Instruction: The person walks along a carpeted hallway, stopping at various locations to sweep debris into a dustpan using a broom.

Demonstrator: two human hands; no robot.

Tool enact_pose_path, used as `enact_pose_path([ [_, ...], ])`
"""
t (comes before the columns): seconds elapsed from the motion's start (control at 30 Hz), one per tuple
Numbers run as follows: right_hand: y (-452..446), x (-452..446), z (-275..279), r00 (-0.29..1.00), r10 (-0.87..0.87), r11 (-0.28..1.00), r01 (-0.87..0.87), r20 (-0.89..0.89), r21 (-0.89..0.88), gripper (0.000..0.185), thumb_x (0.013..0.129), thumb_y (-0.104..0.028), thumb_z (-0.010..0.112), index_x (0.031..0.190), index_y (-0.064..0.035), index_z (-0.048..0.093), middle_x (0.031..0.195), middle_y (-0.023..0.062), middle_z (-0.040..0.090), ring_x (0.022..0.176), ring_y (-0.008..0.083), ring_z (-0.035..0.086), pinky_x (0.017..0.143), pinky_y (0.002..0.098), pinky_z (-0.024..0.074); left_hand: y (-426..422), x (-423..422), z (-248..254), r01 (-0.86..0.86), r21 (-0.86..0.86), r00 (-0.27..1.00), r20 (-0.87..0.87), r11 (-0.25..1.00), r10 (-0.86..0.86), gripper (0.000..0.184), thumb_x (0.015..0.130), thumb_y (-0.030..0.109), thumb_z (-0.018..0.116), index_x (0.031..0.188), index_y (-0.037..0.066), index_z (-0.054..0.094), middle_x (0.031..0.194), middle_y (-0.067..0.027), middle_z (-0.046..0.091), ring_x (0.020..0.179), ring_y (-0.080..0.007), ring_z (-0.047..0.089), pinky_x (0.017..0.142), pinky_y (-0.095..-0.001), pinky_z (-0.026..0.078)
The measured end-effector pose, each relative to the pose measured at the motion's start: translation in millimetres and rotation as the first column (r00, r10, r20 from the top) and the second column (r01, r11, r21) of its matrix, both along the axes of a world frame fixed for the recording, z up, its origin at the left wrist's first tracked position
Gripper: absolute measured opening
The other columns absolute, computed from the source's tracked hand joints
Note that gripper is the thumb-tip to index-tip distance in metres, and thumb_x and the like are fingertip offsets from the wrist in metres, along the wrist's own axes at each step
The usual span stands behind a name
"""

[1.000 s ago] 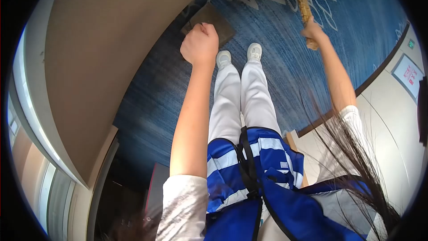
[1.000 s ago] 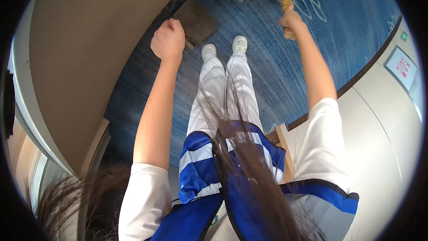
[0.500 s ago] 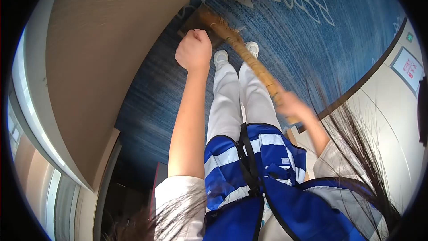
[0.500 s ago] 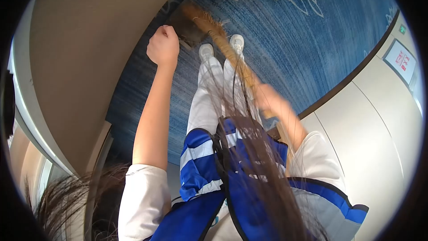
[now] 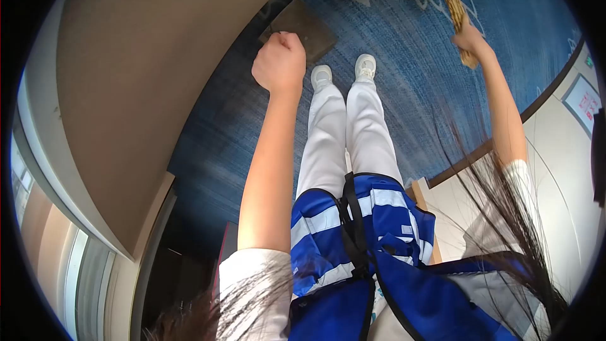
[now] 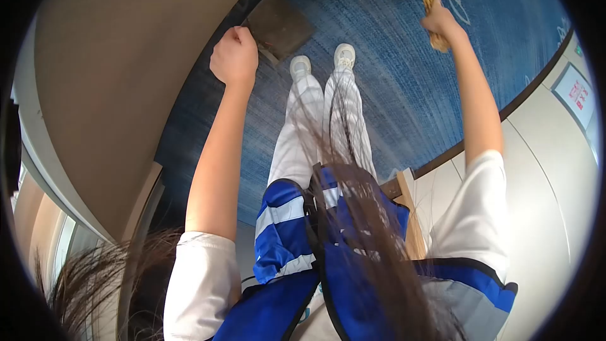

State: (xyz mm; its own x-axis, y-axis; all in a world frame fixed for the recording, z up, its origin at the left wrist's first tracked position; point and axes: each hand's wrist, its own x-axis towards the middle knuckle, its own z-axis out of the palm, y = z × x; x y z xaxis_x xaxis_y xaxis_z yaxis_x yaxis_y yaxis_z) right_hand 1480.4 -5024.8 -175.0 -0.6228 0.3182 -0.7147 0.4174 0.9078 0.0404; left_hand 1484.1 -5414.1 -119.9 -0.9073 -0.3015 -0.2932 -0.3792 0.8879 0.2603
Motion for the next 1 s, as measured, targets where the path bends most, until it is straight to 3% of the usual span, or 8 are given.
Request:
enact_pose_path([
  [0.13,-58.0,-4.6,-25.1,0.992,-0.063,0.993,0.072,0.109,-0.088,0.075,0.066,-0.014,0.058,0.125,0.0027,0.014,0.086,0.0267,0.056,0.08,0.0348,0.058,0.064,0.0383,0.0482,1.0,0.0,0.1,-0.005,-0.001,1.0,-0.006,1.0,0.005,0.034,0.077,0.03,0.038,0.067,0.007,0.062,0.065,-0.0158,0.059,0.064,-0.0363,0.057,0.058,-0.0433,0.045],
  [0.2,-100.0,35.1,-31.1,0.999,-0.016,0.995,0.013,-0.031,-0.101,0.073,0.065,-0.007,0.058,0.122,0.0054,0.015,0.082,0.027,0.057,0.077,0.0364,0.059,0.064,0.0388,0.0486,-0.7,0.3,-0.2,-0.002,-0.009,1.0,-0.009,1.0,0.002,0.034,0.077,0.03,0.038,0.067,0.007,0.062,0.065,-0.016,0.059,0.064,-0.0364,0.057,0.058,-0.0433,0.045],
  [0.43,-231.1,169.4,61.8,0.98,0.087,0.966,-0.039,0.181,-0.255,0.095,0.06,-0.007,0.061,0.133,-0.0034,0.0,0.082,0.0312,0.054,0.075,0.0416,0.056,0.068,0.0414,0.0469,-1.1,2.8,-6.8,0.022,-0.039,0.983,-0.179,0.999,-0.028,0.031,0.075,0.026,0.041,0.055,0.007,0.055,0.055,-0.0146,0.056,0.05,-0.0336,0.054,0.046,-0.0423,0.042],
  [0.67,-180.3,218.2,83.6,0.956,0.036,0.847,0.126,0.293,-0.517,0.089,0.059,-0.005,0.057,0.133,-0.004,0.007,0.08,0.0309,0.055,0.076,0.0413,0.055,0.069,0.0393,0.0459,-1.3,3.7,-5.5,0.06,-0.053,0.979,-0.19,0.997,-0.069,0.033,0.076,0.026,0.04,0.056,0.006,0.056,0.057,-0.0158,0.057,0.052,-0.0348,0.055,0.048,-0.0433,0.043],
  [0.77,-119.3,232.7,104.5,0.974,-0.202,0.741,0.221,0.103,-0.634,0.076,0.063,-0.009,0.058,0.128,-0.0036,0.02,0.075,0.025,0.056,0.059,0.0303,0.059,0.05,0.0363,0.0466,-0.6,6.1,5.5,0.067,-0.042,0.985,-0.154,0.997,-0.073,0.036,0.079,0.031,0.04,0.06,0.006,0.058,0.06,-0.0161,0.058,0.057,-0.0356,0.056,0.052,-0.0441,0.044],
  [0.83,-97.7,244.8,136.3,0.72,-0.488,0.468,0.693,0.494,-0.548,0.072,0.064,-0.004,0.058,0.127,-0.002,0.023,0.073,0.0168,0.055,0.052,0.0224,0.058,0.047,0.0328,0.0468,2.6,7.6,19.3,0.069,0.042,0.997,-0.039,0.997,-0.067,0.042,0.081,0.039,0.039,0.063,0.007,0.059,0.065,-0.0159,0.059,0.064,-0.0358,0.057,0.057,-0.044,0.044],
  [0.9,-86.0,265.3,180.4,0.539,-0.644,0.196,0.802,0.543,-0.564,0.063,0.065,-0.001,0.056,0.121,0.0001,0.028,0.075,0.0108,0.052,0.051,0.0172,0.056,0.045,0.0306,0.0472,-3.1,12.0,29.5,0.15,0.113,0.988,0.012,0.982,-0.152,0.047,0.081,0.045,0.038,0.064,0.007,0.059,0.068,-0.0155,0.06,0.07,-0.0349,0.057,0.062,-0.0433,0.044],
  [1.0,-84.3,321.8,206.0,0.518,-0.733,0.308,0.831,0.441,-0.463,0.056,0.064,-0.002,0.057,0.114,0.0023,0.03,0.073,0.0125,0.052,0.049,0.0197,0.056,0.042,0.0312,0.0473,-18.4,29.8,43.4,0.235,0.187,0.954,0.146,0.954,-0.263,0.049,0.081,0.046,0.038,0.068,0.004,0.06,0.069,-0.0165,0.06,0.072,-0.0351,0.057,0.064,-0.0427,0.043],
])
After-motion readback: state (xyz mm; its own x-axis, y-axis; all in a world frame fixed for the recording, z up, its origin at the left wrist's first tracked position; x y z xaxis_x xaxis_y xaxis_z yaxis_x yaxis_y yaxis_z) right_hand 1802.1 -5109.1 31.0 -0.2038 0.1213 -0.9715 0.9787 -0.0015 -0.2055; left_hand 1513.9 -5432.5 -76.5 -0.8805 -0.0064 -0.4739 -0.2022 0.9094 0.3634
